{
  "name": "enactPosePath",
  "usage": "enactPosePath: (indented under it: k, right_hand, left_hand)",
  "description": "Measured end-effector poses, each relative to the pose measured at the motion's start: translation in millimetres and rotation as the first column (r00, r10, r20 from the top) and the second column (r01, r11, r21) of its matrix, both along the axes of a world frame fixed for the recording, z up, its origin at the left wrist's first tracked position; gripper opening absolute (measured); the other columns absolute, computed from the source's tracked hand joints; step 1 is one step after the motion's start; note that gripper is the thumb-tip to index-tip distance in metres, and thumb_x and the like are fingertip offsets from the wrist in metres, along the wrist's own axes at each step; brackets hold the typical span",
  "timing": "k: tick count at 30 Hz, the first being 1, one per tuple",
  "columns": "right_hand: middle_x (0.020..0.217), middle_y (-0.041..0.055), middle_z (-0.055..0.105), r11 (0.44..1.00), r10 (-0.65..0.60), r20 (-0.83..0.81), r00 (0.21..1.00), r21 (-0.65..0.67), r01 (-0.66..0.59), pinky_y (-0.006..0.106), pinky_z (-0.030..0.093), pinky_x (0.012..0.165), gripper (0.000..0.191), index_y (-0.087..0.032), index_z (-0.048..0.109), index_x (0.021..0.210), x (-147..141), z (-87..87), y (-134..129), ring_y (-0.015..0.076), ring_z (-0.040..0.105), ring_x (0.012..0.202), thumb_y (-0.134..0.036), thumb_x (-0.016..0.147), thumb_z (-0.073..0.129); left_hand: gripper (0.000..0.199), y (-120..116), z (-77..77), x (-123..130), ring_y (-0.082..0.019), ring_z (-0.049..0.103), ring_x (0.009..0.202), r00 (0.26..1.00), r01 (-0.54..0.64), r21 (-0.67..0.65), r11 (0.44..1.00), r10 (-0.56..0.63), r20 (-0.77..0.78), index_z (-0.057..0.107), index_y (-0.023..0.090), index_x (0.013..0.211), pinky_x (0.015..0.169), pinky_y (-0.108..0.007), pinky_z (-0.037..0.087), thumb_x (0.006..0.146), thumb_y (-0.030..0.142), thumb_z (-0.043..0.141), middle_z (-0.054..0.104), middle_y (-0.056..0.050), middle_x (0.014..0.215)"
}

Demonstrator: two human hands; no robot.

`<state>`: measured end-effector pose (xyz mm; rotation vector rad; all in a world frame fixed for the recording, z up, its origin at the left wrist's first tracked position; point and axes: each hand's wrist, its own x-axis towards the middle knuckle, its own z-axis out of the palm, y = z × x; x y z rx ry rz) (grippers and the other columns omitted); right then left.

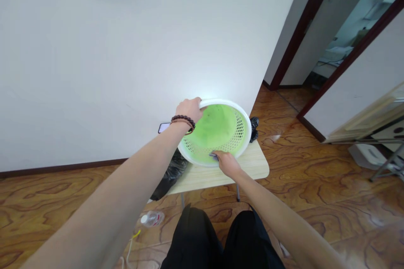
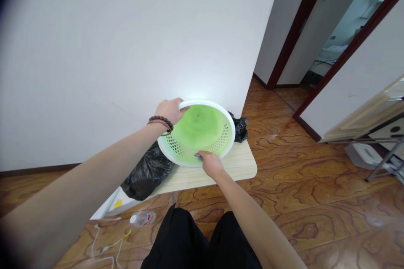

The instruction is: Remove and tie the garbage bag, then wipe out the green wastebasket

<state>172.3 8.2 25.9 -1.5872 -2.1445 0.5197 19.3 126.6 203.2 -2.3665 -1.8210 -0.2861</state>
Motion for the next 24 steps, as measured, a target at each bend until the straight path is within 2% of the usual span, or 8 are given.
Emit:
enactPosePath:
  k: [3,7,9,12,15,18,21,24]
  right_hand:
    - [0.116,0.0064,0.065,0.999,0.037,0.066,0.997,-0.003,-0.037,0.028,0.042,0.092,0.043,-0.018,0.059,0.119,6.3,3.3,1.9,0.0181,0.059,0.105,-0.005,0.084,0.038]
    - [0.117,0.007,0.064,1.0,0.007,0.126,0.992,-0.006,-0.006,0.027,0.041,0.092,0.047,-0.018,0.058,0.12,17.9,10.3,5.4,0.0178,0.058,0.106,-0.002,0.081,0.037]
    - [0.117,0.0083,0.064,1.0,-0.009,0.153,0.988,-0.017,0.012,0.028,0.041,0.091,0.048,-0.017,0.058,0.12,21.6,13.8,9.7,0.0188,0.059,0.106,-0.002,0.08,0.037]
    - [0.112,0.0091,0.066,0.998,0.003,0.179,0.984,-0.057,0.007,0.029,0.042,0.088,0.044,-0.019,0.06,0.118,22.0,15.9,17.3,0.0207,0.06,0.103,-0.004,0.082,0.039]
    - [0.107,0.0086,0.068,0.993,0.007,0.188,0.982,-0.114,0.015,0.029,0.042,0.086,0.04,-0.021,0.062,0.115,18.6,13.2,26.3,0.021,0.061,0.1,-0.008,0.084,0.04]
    - [0.106,0.0094,0.068,0.989,-0.061,0.166,0.984,-0.122,0.082,0.029,0.042,0.085,0.037,-0.021,0.063,0.114,14.6,10.1,40.5,0.0214,0.062,0.099,-0.011,0.087,0.04]
    - [0.104,0.0108,0.068,0.969,-0.209,0.121,0.97,-0.111,0.222,0.028,0.043,0.082,0.036,-0.018,0.061,0.116,7.4,10.2,61.3,0.0214,0.062,0.097,-0.012,0.089,0.038]
    - [0.104,0.0113,0.068,0.966,-0.236,0.103,0.966,-0.082,0.245,0.027,0.043,0.081,0.039,-0.018,0.058,0.12,-7.1,8.7,80.2,0.0208,0.062,0.096,-0.01,0.088,0.037]
  left_hand:
    - [0.062,-2.0,-3.2,-11.5,-0.026,0.063,0.087,0.996,-0.074,-0.03,0.997,0.075,0.04,0.059,0.02,0.111,0.074,-0.034,0.045,0.083,0.064,0.027,0.067,-0.013,0.093]
    - [0.08,-3.6,8.1,-10.9,-0.029,0.062,0.089,0.995,-0.096,-0.102,0.99,0.099,0.023,0.063,0.015,0.101,0.073,-0.035,0.046,0.073,0.078,0.024,0.067,-0.017,0.094]
    - [0.074,-3.2,15.1,-4.3,-0.03,0.063,0.09,0.996,-0.088,-0.127,0.988,0.09,0.005,0.063,0.013,0.103,0.072,-0.035,0.047,0.074,0.074,0.03,0.066,-0.018,0.097]
    - [0.059,-1.8,21.1,8.4,-0.029,0.063,0.092,0.998,-0.061,-0.111,0.992,0.062,0.006,0.053,0.015,0.122,0.071,-0.034,0.047,0.077,0.053,0.043,0.065,-0.017,0.103]
    - [0.062,0.8,23.1,18.9,-0.027,0.062,0.094,0.999,0.039,-0.06,0.997,-0.038,0.013,0.04,0.021,0.135,0.074,-0.033,0.047,0.077,0.042,0.048,0.064,-0.013,0.107]
    - [0.059,5.4,25.9,25.4,-0.028,0.061,0.097,0.999,0.052,-0.072,0.996,-0.053,-0.013,0.047,0.025,0.129,0.079,-0.036,0.046,0.078,0.053,0.043,0.064,-0.011,0.108]
    - [0.063,9.5,29.9,31.0,-0.03,0.058,0.103,0.999,0.031,-0.093,0.995,-0.034,-0.033,0.054,0.026,0.123,0.085,-0.04,0.044,0.076,0.066,0.039,0.063,-0.01,0.11]
    - [0.059,11.4,30.8,38.0,-0.029,0.057,0.104,0.998,0.057,-0.115,0.992,-0.059,-0.013,0.059,0.025,0.117,0.087,-0.041,0.044,0.078,0.065,0.038,0.063,-0.01,0.112]
